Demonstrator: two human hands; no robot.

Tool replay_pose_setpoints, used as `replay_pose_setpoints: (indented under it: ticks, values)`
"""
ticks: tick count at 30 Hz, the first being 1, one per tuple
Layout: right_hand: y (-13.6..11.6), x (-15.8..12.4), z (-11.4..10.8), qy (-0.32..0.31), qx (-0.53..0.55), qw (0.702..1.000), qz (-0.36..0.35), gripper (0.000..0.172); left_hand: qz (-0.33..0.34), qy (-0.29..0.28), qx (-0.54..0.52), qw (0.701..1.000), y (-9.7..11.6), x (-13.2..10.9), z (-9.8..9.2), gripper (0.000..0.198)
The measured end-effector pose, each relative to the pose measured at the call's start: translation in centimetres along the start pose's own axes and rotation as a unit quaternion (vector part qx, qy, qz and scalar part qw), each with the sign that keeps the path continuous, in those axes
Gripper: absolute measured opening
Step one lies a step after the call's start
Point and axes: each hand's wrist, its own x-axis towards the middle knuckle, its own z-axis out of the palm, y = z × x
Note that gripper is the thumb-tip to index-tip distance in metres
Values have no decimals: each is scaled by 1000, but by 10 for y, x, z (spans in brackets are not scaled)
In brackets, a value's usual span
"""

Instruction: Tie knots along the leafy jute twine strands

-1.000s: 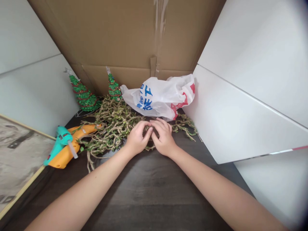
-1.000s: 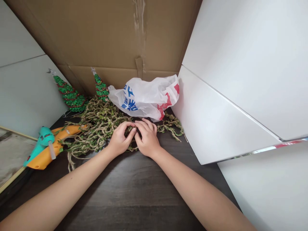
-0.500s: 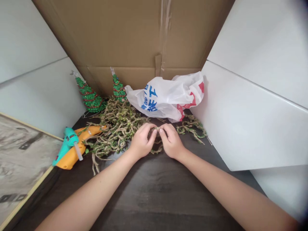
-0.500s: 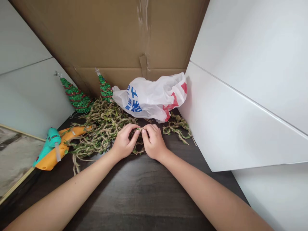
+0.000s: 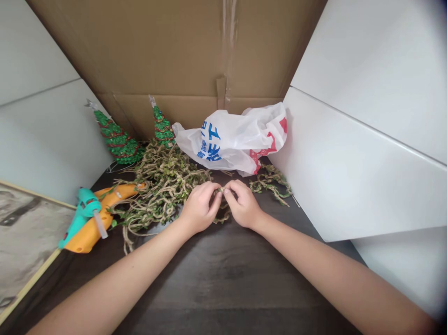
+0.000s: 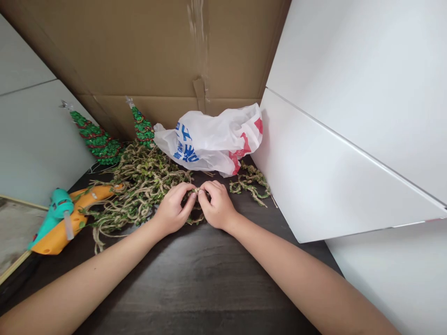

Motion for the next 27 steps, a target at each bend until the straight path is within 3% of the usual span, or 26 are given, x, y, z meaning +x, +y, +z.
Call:
replay_pose_setpoints:
  ticks: [7,11,15,18,22,27]
  values:
    - [-2,-2,0,-19,-31,999,-3,19,106,-53,198,973,1,2,-14,18]
    - [-2,1,-8,-65,-152,983,-82,18,146,-95,249,953,-6,8,-25,20]
    - [0,7,-16,-121,-251,949,-145,17,170,-130,239,947,-16,10,-27,20]
    - [4,9,-15,-139,-227,955,-129,17,143,-124,207,960,-21,9,-22,20]
    - [10,9,-11,-121,-160,975,-96,15,98,-117,160,975,-23,8,-15,20]
    - [10,7,-10,-77,-180,974,-116,14,99,-104,132,981,-22,10,-14,18]
